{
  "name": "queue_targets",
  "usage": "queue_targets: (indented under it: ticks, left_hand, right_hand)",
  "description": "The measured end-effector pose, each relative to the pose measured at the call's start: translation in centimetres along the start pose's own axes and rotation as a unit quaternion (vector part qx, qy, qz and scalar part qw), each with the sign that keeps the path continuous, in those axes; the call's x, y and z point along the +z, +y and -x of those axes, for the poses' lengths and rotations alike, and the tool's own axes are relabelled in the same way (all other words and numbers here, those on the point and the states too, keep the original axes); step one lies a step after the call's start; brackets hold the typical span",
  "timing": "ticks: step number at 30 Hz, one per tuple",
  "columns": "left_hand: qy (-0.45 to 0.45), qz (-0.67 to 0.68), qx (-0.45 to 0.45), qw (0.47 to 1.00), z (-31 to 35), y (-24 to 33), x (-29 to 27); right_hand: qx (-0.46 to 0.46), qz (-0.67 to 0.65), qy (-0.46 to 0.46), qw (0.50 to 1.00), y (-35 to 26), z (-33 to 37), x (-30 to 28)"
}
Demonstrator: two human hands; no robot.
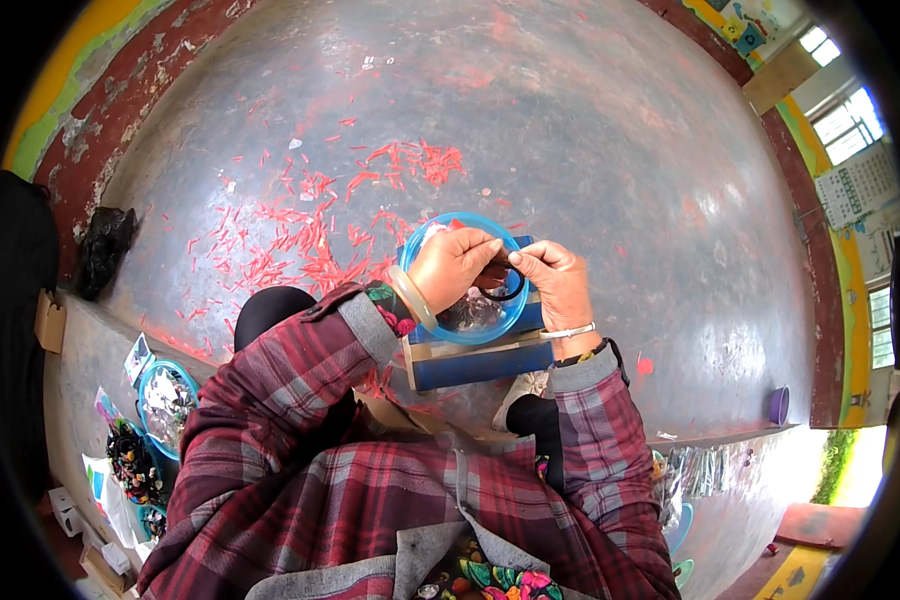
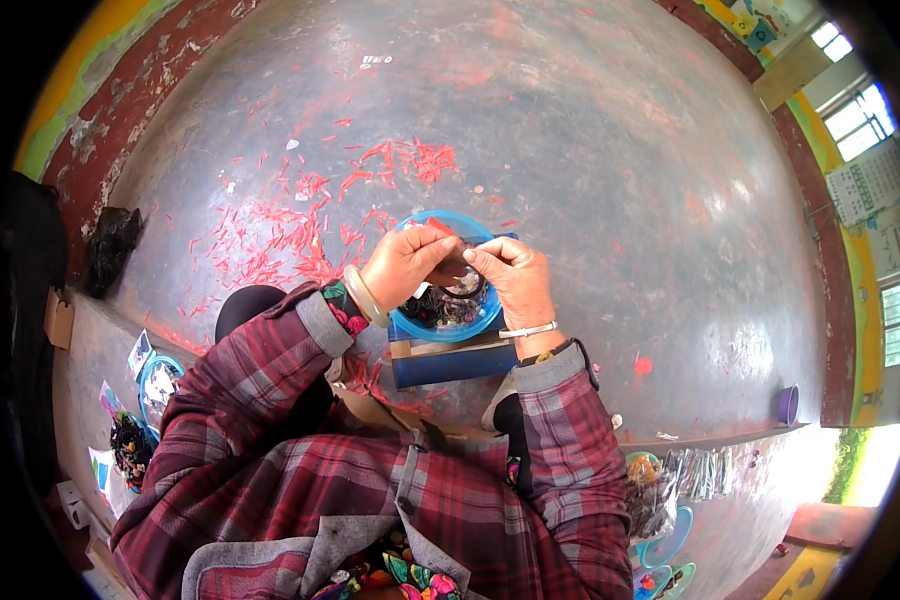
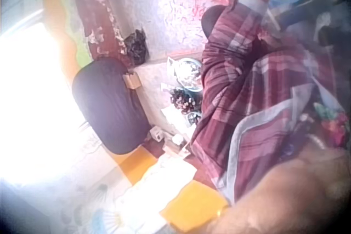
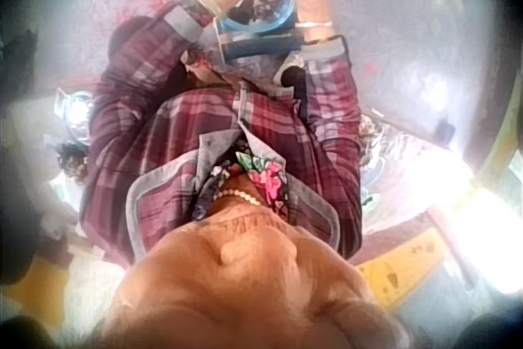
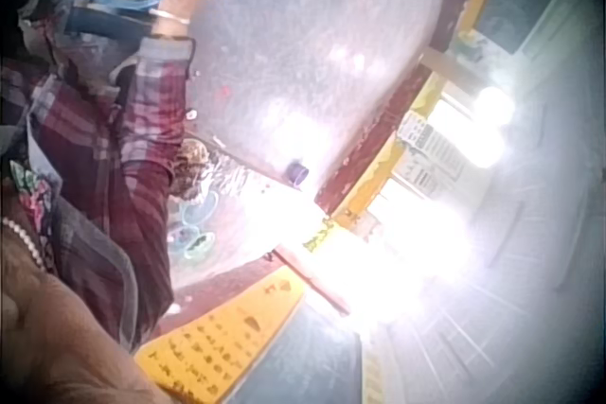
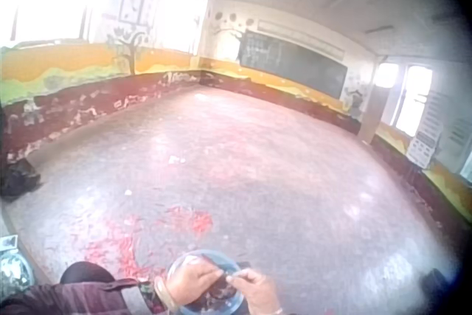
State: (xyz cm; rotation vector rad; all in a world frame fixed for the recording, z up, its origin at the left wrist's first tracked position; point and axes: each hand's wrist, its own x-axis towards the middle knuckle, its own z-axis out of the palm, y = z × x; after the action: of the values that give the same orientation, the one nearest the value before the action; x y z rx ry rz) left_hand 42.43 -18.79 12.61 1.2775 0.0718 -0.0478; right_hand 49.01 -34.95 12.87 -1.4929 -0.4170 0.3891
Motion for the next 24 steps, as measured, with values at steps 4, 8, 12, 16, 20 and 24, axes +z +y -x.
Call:
queue_targets:
  ticks: [4, 8, 12, 16, 20, 24]
  left_hand:
    - [0.011, 0.029, 0.011, 0.999, 0.2, 1.0, 0.4]
    - [-0.024, 0.067, -0.011, 0.997, 0.2, 1.0, -0.2]
    - [-0.028, 0.092, -0.034, 0.995, 0.2, 1.3, -0.3]
    - [-0.046, 0.037, -0.05, 0.997, 0.2, 1.7, -0.3]
    - [-0.022, 0.028, -0.062, 0.997, 0.1, 1.1, 0.0]
    - [-0.021, 0.06, -0.077, 0.995, 0.3, 1.5, -0.1]
  right_hand:
    - [-0.027, 0.011, 0.011, 1.0, -0.5, 0.2, -0.1]
    - [-0.031, 0.019, 0.008, 0.999, -1.1, 0.2, -0.2]
    - [-0.012, 0.009, 0.015, 1.0, -0.9, 0.3, -0.5]
    - [-0.01, 0.003, 0.024, 1.0, -1.0, 0.4, -0.5]
    - [-0.033, 0.053, 0.011, 0.998, -1.5, 0.7, 0.4]
    - [-0.055, 0.073, 0.022, 0.996, -1.4, 0.7, 0.2]
